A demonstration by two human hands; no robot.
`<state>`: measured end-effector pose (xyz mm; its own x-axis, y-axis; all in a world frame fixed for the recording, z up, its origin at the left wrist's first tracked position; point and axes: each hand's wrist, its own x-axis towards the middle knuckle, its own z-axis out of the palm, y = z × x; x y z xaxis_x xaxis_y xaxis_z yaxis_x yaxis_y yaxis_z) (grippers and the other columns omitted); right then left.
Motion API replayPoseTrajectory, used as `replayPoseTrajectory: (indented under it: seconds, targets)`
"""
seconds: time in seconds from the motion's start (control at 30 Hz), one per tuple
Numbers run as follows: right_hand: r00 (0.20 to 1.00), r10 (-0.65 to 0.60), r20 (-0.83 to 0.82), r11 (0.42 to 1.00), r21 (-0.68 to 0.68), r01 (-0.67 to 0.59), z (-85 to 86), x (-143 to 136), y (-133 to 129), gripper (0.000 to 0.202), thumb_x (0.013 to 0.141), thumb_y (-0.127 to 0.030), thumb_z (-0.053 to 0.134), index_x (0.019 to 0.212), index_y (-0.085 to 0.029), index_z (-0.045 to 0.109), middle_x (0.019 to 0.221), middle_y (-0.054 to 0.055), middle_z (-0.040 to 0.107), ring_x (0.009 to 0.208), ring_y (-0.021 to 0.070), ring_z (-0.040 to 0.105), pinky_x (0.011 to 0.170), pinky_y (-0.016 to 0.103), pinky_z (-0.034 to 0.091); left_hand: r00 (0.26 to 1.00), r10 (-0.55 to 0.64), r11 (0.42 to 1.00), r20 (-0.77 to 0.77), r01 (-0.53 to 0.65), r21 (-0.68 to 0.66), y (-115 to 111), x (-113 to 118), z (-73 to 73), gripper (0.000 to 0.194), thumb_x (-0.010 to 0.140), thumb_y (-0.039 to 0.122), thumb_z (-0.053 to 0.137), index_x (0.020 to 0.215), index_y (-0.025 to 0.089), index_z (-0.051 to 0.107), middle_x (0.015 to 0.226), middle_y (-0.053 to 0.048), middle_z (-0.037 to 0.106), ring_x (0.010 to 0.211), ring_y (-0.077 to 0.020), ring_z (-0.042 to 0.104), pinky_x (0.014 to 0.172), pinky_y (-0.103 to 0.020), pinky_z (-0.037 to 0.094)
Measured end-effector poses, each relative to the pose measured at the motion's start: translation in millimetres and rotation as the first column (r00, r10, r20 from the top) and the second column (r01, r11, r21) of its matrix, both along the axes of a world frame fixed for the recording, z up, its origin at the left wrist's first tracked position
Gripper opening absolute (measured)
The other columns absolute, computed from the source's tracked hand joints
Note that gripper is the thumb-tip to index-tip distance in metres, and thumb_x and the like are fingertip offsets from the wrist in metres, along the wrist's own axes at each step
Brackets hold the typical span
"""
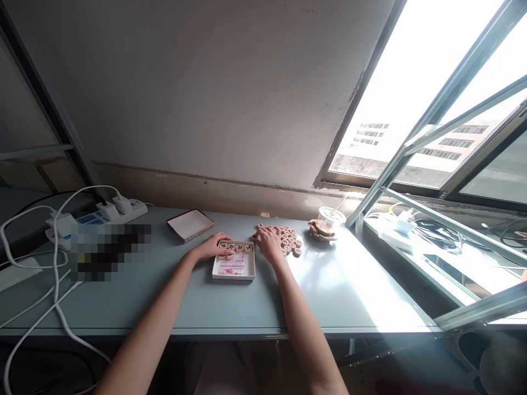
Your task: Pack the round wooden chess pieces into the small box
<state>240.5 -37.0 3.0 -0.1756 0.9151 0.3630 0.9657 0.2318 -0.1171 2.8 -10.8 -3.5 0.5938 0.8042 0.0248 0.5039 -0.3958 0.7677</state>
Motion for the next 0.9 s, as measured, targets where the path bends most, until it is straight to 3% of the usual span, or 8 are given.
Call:
replayPoseTrajectory:
  seconds: [0.13, 0.2, 0.3, 0.37, 0.5, 0.7, 0.83, 0.9]
  targets:
    - [0.987, 0.008, -0.160, 1.000, -0.001, -0.008, 15.6, 0.6, -6.5, 0.024, 0.085, -0.036, 0.051, 0.103, -0.024, 0.061, 0.098, 0.005, 0.064, 0.095, 0.0204, 0.052, 0.091, 0.038, 0.029, 1.000, -0.018, 1.000, 0.023, 0.018, 0.003, 0.0, -0.6, 0.2, 0.054, 0.063, 0.055, 0.064, 0.105, 0.021, 0.059, 0.115, -0.008, 0.051, 0.108, -0.0275, 0.048, 0.092, -0.036, 0.039]
    - [0.963, 0.120, -0.242, 0.990, -0.045, -0.135, 25.1, 1.3, -11.8, 0.024, 0.085, -0.039, 0.050, 0.100, -0.026, 0.063, 0.098, 0.003, 0.063, 0.092, 0.0182, 0.053, 0.086, 0.033, 0.033, 1.000, -0.012, 1.000, 0.028, 0.012, 0.006, 0.4, -0.9, -0.5, 0.054, 0.063, 0.055, 0.065, 0.104, 0.021, 0.060, 0.115, -0.008, 0.051, 0.107, -0.0268, 0.048, 0.091, -0.035, 0.039]
    - [0.897, 0.321, -0.305, 0.916, -0.140, -0.375, 36.2, -1.0, -20.0, 0.022, 0.079, -0.040, 0.058, 0.096, -0.028, 0.066, 0.098, 0.001, 0.060, 0.094, 0.0168, 0.052, 0.081, 0.027, 0.036, 1.000, -0.011, 1.000, 0.025, 0.011, 0.013, 1.7, -0.9, -1.9, 0.054, 0.063, 0.056, 0.065, 0.104, 0.022, 0.060, 0.115, -0.007, 0.052, 0.106, -0.0262, 0.049, 0.089, -0.034, 0.040]
    - [0.883, 0.368, -0.291, 0.878, -0.204, -0.434, 39.2, -5.3, -24.0, 0.022, 0.074, -0.038, 0.065, 0.094, -0.029, 0.068, 0.098, 0.002, 0.058, 0.095, 0.0175, 0.051, 0.081, 0.027, 0.035, 1.000, -0.013, 1.000, 0.017, 0.013, 0.017, 2.9, -0.8, -2.9, 0.054, 0.062, 0.056, 0.065, 0.103, 0.022, 0.060, 0.114, -0.007, 0.053, 0.107, -0.0265, 0.049, 0.089, -0.034, 0.040]
    - [0.907, 0.364, -0.214, 0.865, -0.285, -0.414, 35.7, -17.9, -27.6, 0.017, 0.074, -0.032, 0.065, 0.090, -0.029, 0.069, 0.091, 0.002, 0.059, 0.088, 0.0164, 0.052, 0.080, 0.027, 0.033, 1.000, -0.019, 0.999, 0.001, 0.019, 0.036, 5.1, -1.6, -5.0, 0.053, 0.063, 0.056, 0.065, 0.103, 0.022, 0.060, 0.111, -0.008, 0.054, 0.109, -0.0268, 0.047, 0.091, -0.035, 0.038]
    - [0.926, 0.341, -0.163, 0.892, -0.253, -0.373, 29.8, -31.6, -27.2, 0.017, 0.076, -0.024, 0.061, 0.093, -0.023, 0.062, 0.081, 0.000, 0.063, 0.072, 0.0127, 0.054, 0.072, 0.026, 0.033, 1.000, -0.013, 0.999, 0.007, 0.013, 0.036, 3.7, 0.5, -4.3, 0.054, 0.067, 0.059, 0.060, 0.107, 0.022, 0.060, 0.116, -0.008, 0.051, 0.111, -0.0276, 0.046, 0.093, -0.036, 0.037]
    - [0.913, 0.341, -0.223, 0.882, -0.259, -0.393, 34.4, -18.3, -24.7, 0.016, 0.074, -0.026, 0.063, 0.090, -0.024, 0.060, 0.082, -0.003, 0.063, 0.072, 0.0112, 0.054, 0.071, 0.025, 0.033, 0.999, 0.032, 0.998, -0.030, -0.030, 0.061, -1.8, 8.5, -1.6, 0.054, 0.069, 0.062, 0.055, 0.107, 0.024, 0.059, 0.114, -0.007, 0.052, 0.108, -0.0267, 0.046, 0.094, -0.036, 0.036]
    - [0.943, 0.268, -0.196, 0.927, -0.214, -0.308, 35.5, -4.6, -22.4, 0.015, 0.074, -0.026, 0.063, 0.089, -0.024, 0.060, 0.085, -0.002, 0.062, 0.078, 0.0128, 0.054, 0.074, 0.026, 0.033, 0.996, 0.060, 0.995, -0.061, -0.055, 0.081, -4.2, 11.6, -0.7, 0.054, 0.067, 0.064, 0.056, 0.105, 0.026, 0.060, 0.113, -0.006, 0.051, 0.107, -0.0271, 0.047, 0.095, -0.037, 0.035]
